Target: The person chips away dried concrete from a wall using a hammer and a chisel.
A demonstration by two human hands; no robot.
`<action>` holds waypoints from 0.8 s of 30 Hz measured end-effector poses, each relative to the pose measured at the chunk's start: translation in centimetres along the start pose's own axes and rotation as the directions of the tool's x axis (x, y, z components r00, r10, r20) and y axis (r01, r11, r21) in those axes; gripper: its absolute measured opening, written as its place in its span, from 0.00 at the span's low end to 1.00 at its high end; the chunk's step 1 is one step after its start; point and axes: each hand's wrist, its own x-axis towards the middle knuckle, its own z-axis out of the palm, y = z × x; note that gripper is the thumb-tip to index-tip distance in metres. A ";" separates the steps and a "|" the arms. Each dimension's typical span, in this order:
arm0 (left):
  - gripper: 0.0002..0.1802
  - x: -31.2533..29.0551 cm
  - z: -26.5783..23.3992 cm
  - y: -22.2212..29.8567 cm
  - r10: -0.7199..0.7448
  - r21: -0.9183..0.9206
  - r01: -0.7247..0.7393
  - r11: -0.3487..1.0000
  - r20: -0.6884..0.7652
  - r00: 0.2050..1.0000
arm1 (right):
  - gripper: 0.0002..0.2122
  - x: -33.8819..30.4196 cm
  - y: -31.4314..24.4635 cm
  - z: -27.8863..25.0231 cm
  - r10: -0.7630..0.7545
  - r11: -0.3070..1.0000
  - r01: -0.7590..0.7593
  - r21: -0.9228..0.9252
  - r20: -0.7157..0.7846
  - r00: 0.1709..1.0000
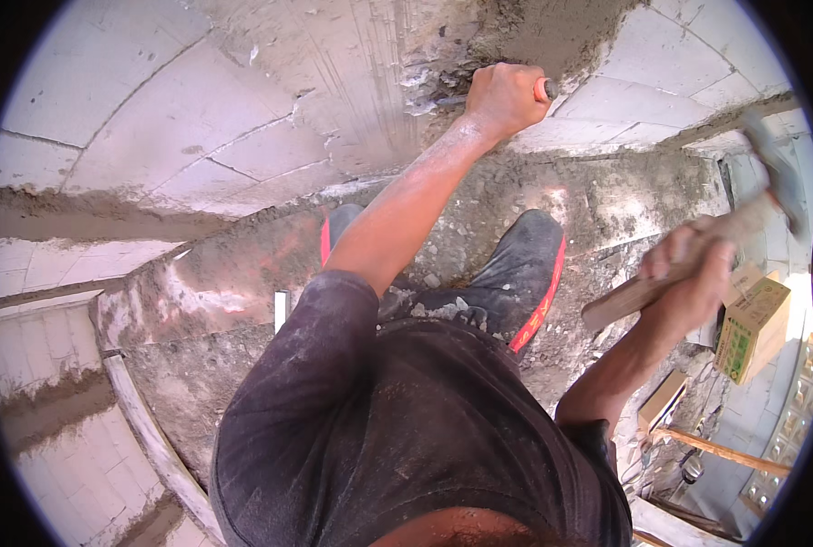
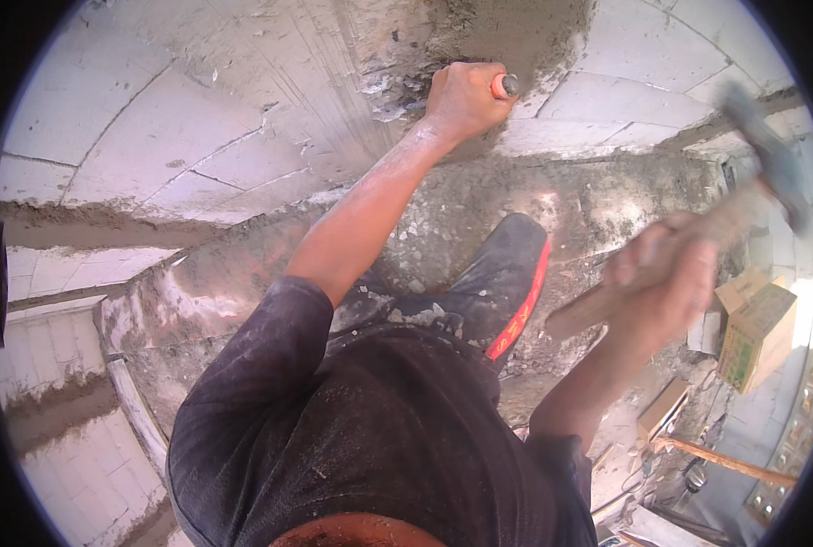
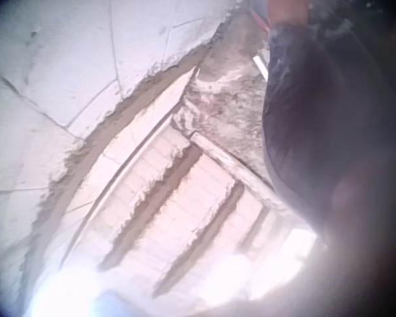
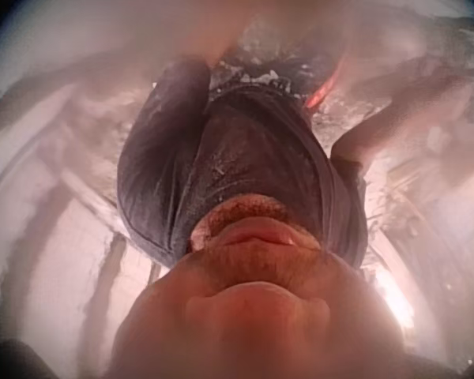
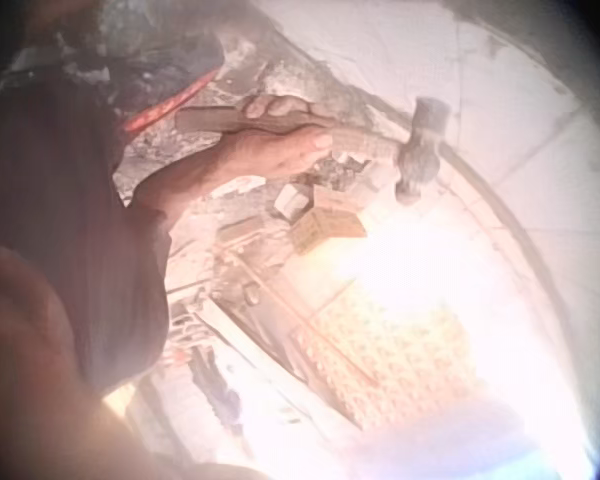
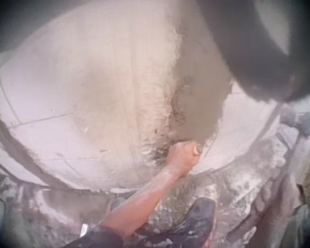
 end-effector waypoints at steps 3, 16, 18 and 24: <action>0.08 0.1 0.4 0.7 0.011 -0.020 -0.011 1.000 0.003 1.000 | 0.17 1.9 -1.6 0.6 -0.212 0.926 0.269 0.266 -0.224 0.951; 0.10 -1.6 -0.1 -1.4 0.029 0.040 -0.033 0.999 0.099 0.995 | 0.17 1.6 0.3 1.9 -0.099 0.986 0.123 0.116 -0.193 0.976; 0.10 -1.4 -0.2 -0.8 0.014 0.037 -0.019 0.999 0.118 0.993 | 0.17 1.3 2.9 3.0 -0.196 0.947 0.257 0.192 -0.289 0.937; 0.10 -1.8 0.1 -1.4 -0.012 0.073 0.003 0.997 0.115 0.993 | 0.13 -1.8 7.3 -0.5 0.428 0.837 -0.357 -0.414 0.088 0.900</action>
